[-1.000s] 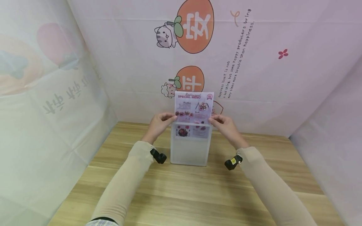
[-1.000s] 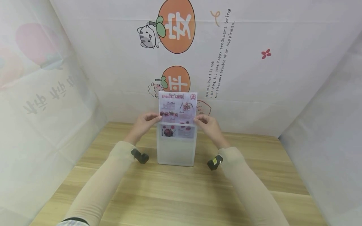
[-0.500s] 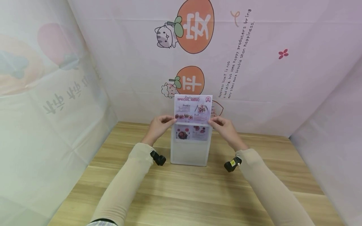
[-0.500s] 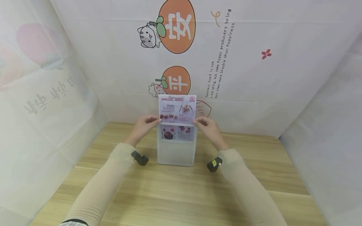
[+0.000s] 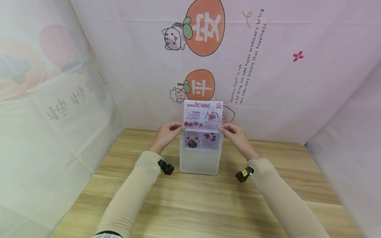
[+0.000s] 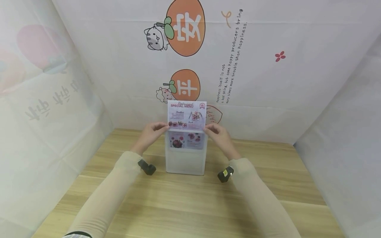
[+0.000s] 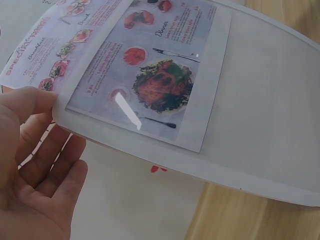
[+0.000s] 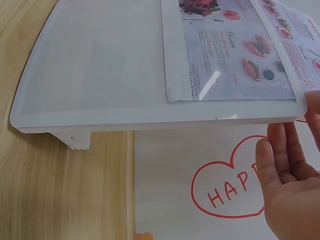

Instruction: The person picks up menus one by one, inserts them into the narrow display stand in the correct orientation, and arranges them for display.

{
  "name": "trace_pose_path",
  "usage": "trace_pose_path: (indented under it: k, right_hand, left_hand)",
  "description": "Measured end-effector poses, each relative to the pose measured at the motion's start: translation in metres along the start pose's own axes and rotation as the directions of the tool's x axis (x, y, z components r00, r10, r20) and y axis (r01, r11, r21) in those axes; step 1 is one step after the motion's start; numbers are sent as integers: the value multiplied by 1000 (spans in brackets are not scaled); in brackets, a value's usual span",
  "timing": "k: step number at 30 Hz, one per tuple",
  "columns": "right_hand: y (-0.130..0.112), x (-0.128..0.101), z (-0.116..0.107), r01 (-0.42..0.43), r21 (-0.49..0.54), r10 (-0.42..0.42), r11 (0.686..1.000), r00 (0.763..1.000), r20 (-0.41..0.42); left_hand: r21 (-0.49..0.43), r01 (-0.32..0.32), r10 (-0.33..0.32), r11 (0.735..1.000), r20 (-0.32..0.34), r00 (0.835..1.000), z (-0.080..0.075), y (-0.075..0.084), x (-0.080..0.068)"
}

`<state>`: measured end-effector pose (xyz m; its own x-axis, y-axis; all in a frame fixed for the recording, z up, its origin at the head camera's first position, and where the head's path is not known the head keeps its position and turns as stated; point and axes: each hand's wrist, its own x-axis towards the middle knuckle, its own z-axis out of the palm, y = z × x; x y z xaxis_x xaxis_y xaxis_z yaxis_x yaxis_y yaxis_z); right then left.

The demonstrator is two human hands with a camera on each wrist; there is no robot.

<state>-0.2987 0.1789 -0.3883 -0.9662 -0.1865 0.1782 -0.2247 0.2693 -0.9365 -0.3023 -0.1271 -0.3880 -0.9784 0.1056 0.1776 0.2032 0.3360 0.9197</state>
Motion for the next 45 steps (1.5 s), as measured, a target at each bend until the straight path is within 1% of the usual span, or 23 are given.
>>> trace_pose_path:
  k: [7, 12, 15, 20, 26, 32, 38, 41, 45]
  right_hand:
    - [0, 0, 0, -8, 5, 8, 1000, 1000, 3]
    - [-2, 0, 1, -19, 5, 19, 1000, 1000, 10]
    - [-4, -1, 1, -16, 4, 16, 1000, 1000, 13]
    - [-3, 0, -1, -11, 3, 11, 1000, 1000, 23]
    - [-2, 0, -1, -10, 8, 10, 1000, 1000, 16]
    - [-2, 0, 0, -23, 9, 23, 1000, 1000, 11]
    - [-8, 2, -2, -55, 4, 55, 998, 998, -6]
    - [-10, 6, -2, -59, 7, 59, 998, 998, -19]
    - [-14, 9, -2, -40, 13, 41, 999, 998, -37]
  left_hand:
    - [1, -5, 5, 1000, 3, 1000, 0, 0, -1]
    - [-15, 12, -12, 1000, 6, 1000, 0, 2, 0]
    - [-20, 17, -17, 1000, 2, 1000, -1, 5, 4]
    - [-7, 3, -3, 1000, -14, 1000, -4, 12, 11]
    - [7, -10, 10, 1000, -22, 1000, -5, 21, 12]
    - [-1, -13, 13, 1000, -26, 1000, -5, 22, 11]
    - [-12, 3, -4, 1000, -21, 1000, -4, 22, 10]
    - [-16, 6, -6, 1000, -20, 1000, -4, 21, 10]
    - [-15, 7, -7, 1000, -21, 1000, -3, 20, 9]
